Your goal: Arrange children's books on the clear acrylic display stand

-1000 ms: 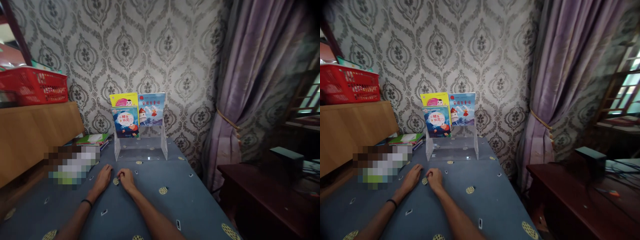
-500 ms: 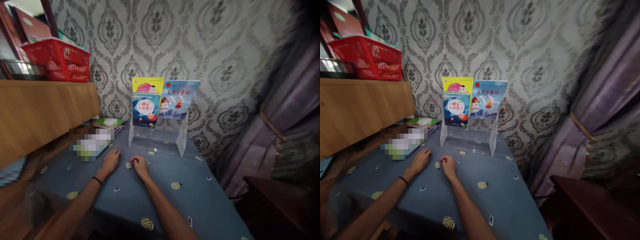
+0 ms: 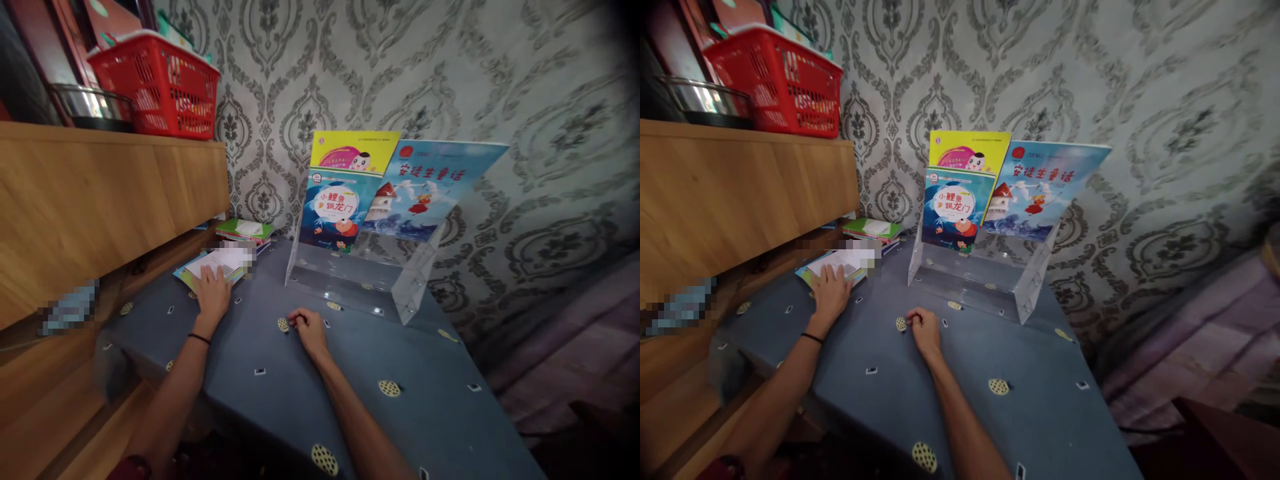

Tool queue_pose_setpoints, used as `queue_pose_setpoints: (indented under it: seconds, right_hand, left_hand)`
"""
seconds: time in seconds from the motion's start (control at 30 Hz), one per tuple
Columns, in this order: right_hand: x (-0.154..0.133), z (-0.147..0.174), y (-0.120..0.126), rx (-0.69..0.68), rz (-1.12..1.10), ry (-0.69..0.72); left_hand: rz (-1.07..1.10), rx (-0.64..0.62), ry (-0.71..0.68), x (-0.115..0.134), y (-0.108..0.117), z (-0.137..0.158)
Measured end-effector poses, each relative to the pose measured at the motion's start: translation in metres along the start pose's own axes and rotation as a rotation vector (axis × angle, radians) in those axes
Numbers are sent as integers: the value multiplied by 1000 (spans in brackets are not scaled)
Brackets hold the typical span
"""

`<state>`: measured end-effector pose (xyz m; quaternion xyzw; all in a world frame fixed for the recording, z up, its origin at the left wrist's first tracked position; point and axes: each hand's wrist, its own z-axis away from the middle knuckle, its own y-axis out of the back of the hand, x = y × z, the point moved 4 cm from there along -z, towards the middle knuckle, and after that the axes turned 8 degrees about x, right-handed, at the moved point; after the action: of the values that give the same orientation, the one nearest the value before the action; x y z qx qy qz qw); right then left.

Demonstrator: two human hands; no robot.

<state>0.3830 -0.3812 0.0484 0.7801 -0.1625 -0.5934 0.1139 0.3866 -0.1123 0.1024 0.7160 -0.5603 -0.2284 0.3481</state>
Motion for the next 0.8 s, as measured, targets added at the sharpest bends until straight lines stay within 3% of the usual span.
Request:
queue_pose_setpoints:
  seconds: [0.17, 0.47, 0.8]
  right_hand:
    - [0, 0, 0, -6, 0, 5]
    - [-2, -1, 0, -15, 13, 4]
    - [-4, -2, 0, -27, 39, 8]
  left_hand:
    - [13, -115, -1, -14, -4, -3]
    - [48, -142, -107, -19, 17, -13]
    - [26, -234, -254, -6, 39, -3]
